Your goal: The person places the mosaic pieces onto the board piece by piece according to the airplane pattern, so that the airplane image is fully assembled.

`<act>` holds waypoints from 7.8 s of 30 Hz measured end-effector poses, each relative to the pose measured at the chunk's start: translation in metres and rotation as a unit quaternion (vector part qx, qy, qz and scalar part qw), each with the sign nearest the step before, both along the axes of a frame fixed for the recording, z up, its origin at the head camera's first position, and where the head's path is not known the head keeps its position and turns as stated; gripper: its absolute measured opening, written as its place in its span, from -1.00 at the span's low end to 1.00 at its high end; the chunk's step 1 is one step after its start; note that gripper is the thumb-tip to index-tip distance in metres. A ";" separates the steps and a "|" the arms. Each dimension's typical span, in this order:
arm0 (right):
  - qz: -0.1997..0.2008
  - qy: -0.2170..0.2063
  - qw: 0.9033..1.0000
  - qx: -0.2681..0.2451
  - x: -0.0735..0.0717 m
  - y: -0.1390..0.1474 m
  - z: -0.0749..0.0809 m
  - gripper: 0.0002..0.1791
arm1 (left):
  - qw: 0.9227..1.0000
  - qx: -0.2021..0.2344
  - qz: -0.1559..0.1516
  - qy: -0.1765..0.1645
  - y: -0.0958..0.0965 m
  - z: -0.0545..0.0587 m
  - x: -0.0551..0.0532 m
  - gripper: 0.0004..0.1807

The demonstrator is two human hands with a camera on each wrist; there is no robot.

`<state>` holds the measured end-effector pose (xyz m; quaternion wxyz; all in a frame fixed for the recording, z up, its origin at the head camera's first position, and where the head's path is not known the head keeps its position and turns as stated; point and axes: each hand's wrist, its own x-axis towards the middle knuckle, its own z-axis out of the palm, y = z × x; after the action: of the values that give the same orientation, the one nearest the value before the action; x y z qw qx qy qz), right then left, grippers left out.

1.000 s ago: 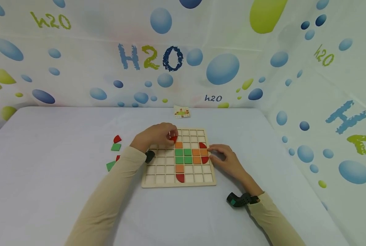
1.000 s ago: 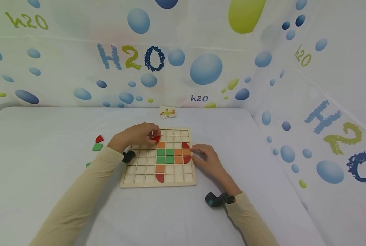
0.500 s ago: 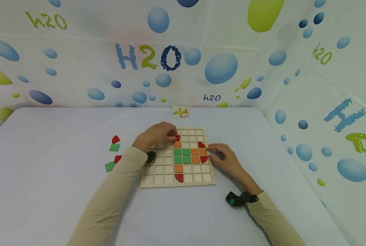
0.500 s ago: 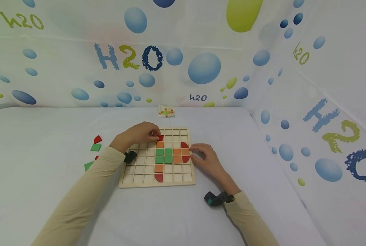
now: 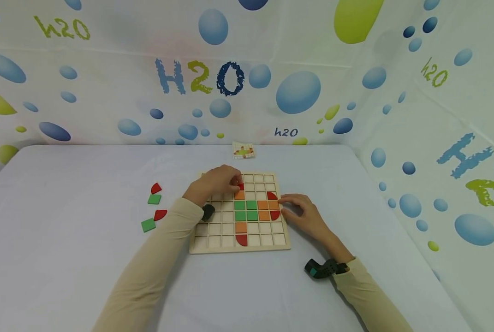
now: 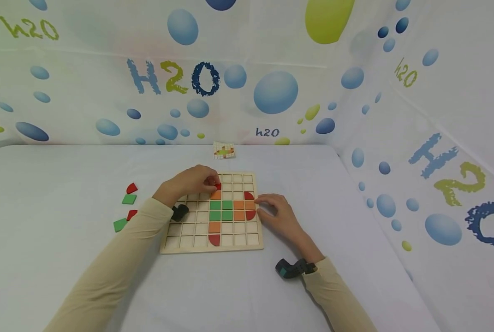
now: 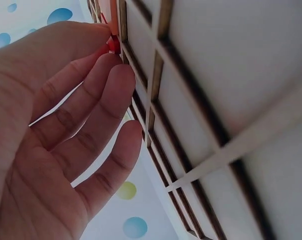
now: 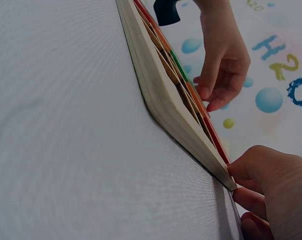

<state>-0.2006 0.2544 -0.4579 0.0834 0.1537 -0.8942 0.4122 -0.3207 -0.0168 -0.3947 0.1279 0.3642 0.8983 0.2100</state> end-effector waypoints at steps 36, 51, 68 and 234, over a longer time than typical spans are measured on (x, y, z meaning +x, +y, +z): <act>-0.002 -0.005 1.000 0.003 0.005 -0.005 0.006 -0.69 | 0.999 0.038 0.022 -0.015 -0.045 -0.003 0.018 -0.87; -0.001 -0.003 1.000 0.005 0.005 -0.005 0.007 -0.70 | 0.997 0.048 0.043 -0.031 -0.062 -0.002 0.030 -0.84; -0.009 -0.017 1.000 0.005 0.006 -0.006 0.006 -0.70 | 0.998 0.049 0.034 -0.002 -0.096 -0.005 0.037 -0.86; -0.001 0.002 1.000 0.004 0.001 -0.007 0.003 -0.69 | 0.993 0.093 -0.066 -0.029 -0.120 -0.012 0.053 -0.79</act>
<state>-0.1994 0.2473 -0.4549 0.0849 0.1543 -0.8957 0.4083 -0.2678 -0.1364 -0.4067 0.1327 0.4271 0.8445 0.2945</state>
